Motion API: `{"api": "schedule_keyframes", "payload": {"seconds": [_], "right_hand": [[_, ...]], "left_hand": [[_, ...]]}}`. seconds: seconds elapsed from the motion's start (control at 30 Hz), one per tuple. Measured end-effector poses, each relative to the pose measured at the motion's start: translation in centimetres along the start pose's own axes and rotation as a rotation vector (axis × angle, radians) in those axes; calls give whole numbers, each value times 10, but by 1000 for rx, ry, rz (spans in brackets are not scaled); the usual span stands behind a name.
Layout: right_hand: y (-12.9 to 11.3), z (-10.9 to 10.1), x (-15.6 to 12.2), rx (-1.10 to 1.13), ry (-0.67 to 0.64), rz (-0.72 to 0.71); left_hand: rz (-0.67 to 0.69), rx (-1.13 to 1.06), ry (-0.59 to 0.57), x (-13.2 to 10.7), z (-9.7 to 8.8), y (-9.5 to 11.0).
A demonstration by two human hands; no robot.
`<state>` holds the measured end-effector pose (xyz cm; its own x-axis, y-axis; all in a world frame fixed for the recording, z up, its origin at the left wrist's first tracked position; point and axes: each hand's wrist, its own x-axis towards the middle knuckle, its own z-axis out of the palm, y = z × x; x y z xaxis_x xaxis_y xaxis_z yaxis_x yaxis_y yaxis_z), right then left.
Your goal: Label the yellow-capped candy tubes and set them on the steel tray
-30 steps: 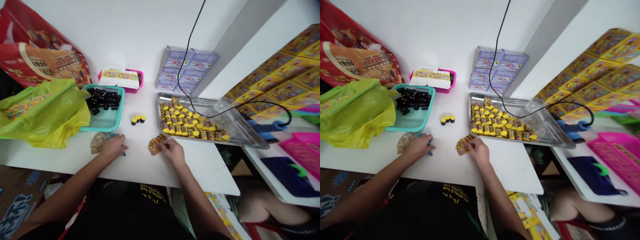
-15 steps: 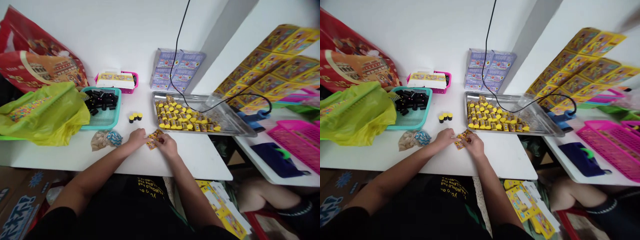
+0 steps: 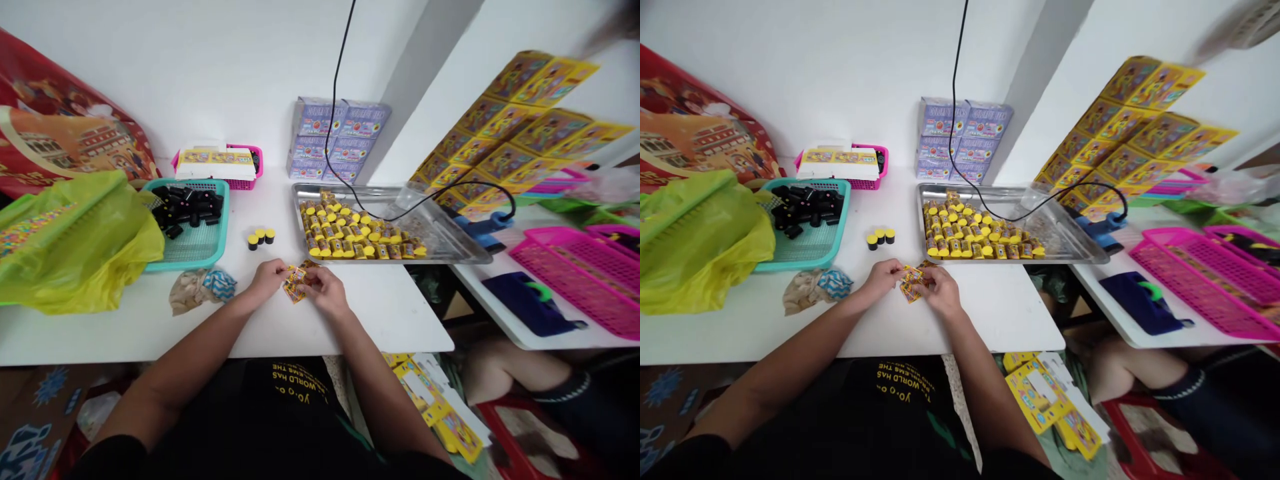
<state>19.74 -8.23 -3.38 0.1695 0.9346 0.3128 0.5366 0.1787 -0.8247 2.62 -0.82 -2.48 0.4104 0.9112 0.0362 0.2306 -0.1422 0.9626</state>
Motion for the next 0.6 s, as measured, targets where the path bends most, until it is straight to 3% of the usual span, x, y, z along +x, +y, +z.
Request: {"api": "schedule_keyframes", "payload": {"seconds": [0.13, 0.3, 0.43, 0.53, 0.6], "right_hand": [[0, 5, 2, 243, -28, 106], [-10, 9, 18, 190, -74, 100], [-23, 15, 56, 2, -111, -21], [-35, 27, 97, -247, -93, -165], [-41, 38, 124, -422, -153, -201]], "left_hand": [[32, -98, -93, 0, 4, -4], [11, -89, -175, 6, -5, -6], [8, -64, -36, 14, -30, 2], [-38, -74, 39, 20, -45, 7], [-55, -76, 77, 22, -49, 6]]}}
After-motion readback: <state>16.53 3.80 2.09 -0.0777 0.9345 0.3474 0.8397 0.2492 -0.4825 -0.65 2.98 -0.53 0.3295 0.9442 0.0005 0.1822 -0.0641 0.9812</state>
